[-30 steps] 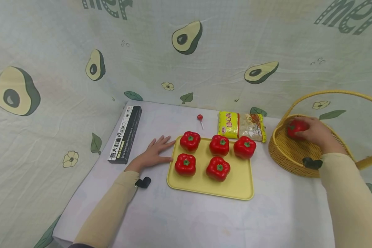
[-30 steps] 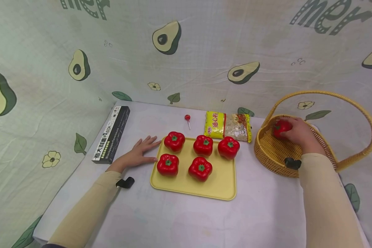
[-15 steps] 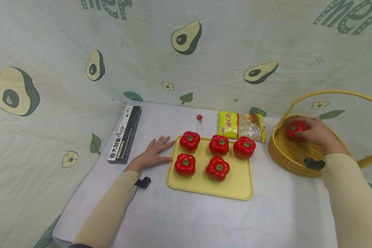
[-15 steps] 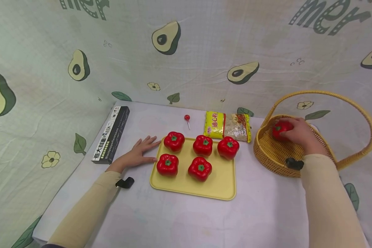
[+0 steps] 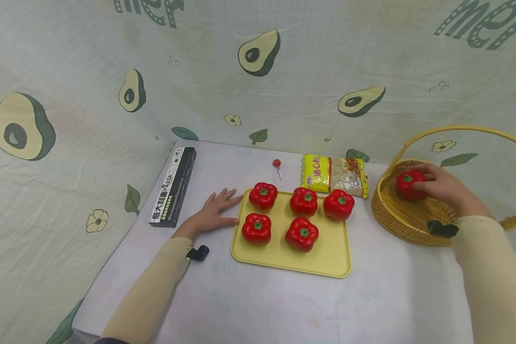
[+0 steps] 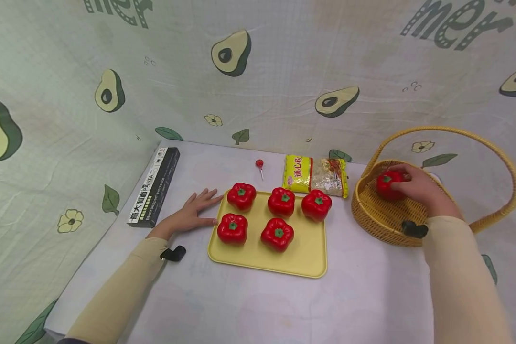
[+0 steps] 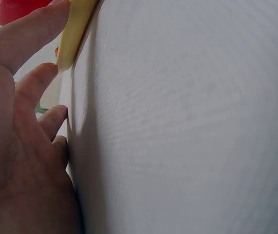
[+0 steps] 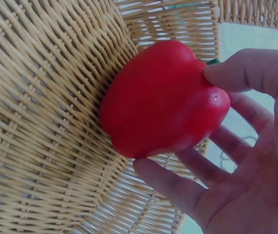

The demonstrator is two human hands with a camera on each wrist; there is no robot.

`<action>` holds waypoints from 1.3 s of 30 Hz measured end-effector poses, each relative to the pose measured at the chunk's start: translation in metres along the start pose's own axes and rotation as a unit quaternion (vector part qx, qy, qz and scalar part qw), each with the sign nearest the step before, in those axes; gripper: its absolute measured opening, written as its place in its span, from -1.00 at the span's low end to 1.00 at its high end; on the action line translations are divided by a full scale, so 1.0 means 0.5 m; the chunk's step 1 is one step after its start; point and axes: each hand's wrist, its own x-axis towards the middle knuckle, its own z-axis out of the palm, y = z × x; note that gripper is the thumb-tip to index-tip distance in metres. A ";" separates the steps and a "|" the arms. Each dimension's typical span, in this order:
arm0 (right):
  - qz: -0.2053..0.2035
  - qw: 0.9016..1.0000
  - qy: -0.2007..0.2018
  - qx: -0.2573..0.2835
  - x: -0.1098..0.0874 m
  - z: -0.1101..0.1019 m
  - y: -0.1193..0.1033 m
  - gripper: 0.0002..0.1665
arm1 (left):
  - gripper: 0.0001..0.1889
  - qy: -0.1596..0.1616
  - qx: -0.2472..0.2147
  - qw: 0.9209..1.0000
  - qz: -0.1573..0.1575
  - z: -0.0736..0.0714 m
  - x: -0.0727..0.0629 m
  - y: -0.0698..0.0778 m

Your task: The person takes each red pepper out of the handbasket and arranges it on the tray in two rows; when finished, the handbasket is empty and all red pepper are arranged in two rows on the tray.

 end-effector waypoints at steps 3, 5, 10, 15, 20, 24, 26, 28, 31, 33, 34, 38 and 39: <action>-0.010 1.000 -0.001 -0.005 -0.003 -0.004 0.005 -0.24 | -0.14 -0.001 0.000 1.000 0.000 -0.001 -0.001 0.002; -0.023 1.000 0.005 -0.016 -0.004 -0.006 0.008 -0.27 | -0.14 -0.001 0.000 1.000 0.000 -0.001 -0.001 0.003; -0.008 0.999 0.017 -0.031 -0.011 -0.007 0.016 -0.12 | -0.14 -0.001 -0.010 1.000 -0.001 -0.001 -0.002 0.005; 0.020 1.000 0.017 -0.017 -0.018 -0.007 0.018 0.07 | -0.13 -0.001 -0.005 1.000 -0.001 0.000 -0.002 0.004; -0.003 0.999 0.011 -0.054 -0.022 -0.010 0.017 0.00 | -0.13 -0.001 0.001 1.000 -0.001 0.002 -0.001 -0.002; -0.010 0.997 0.008 -0.070 -0.022 -0.011 0.017 -0.05 | -0.13 0.002 0.000 1.000 0.007 0.003 0.000 -0.005; -0.010 0.998 0.006 -0.066 -0.023 -0.011 0.018 -0.05 | -0.12 0.003 0.000 1.000 0.009 0.003 0.000 -0.006; -0.007 0.998 0.005 -0.065 -0.025 -0.012 0.019 -0.04 | -0.12 0.004 0.000 1.000 0.009 0.004 0.000 -0.006; -0.003 0.998 0.004 -0.064 -0.031 -0.013 0.017 -0.03 | -0.12 0.003 0.000 1.000 0.008 0.004 0.000 -0.007; 0.000 0.998 0.004 -0.063 -0.035 -0.013 0.015 -0.04 | -0.12 0.002 0.000 1.000 0.006 0.004 0.000 -0.008; 0.000 0.998 0.006 -0.064 -0.037 -0.013 0.014 -0.05 | -0.12 0.001 0.000 1.000 0.005 0.004 0.001 -0.008; 0.006 0.998 0.009 -0.066 -0.042 -0.014 0.012 -0.05 | -0.12 0.000 0.000 1.000 0.004 0.003 0.000 -0.008; 0.005 0.998 0.010 -0.067 -0.042 -0.013 0.012 -0.05 | -0.13 0.000 0.000 1.000 0.004 0.003 0.000 -0.009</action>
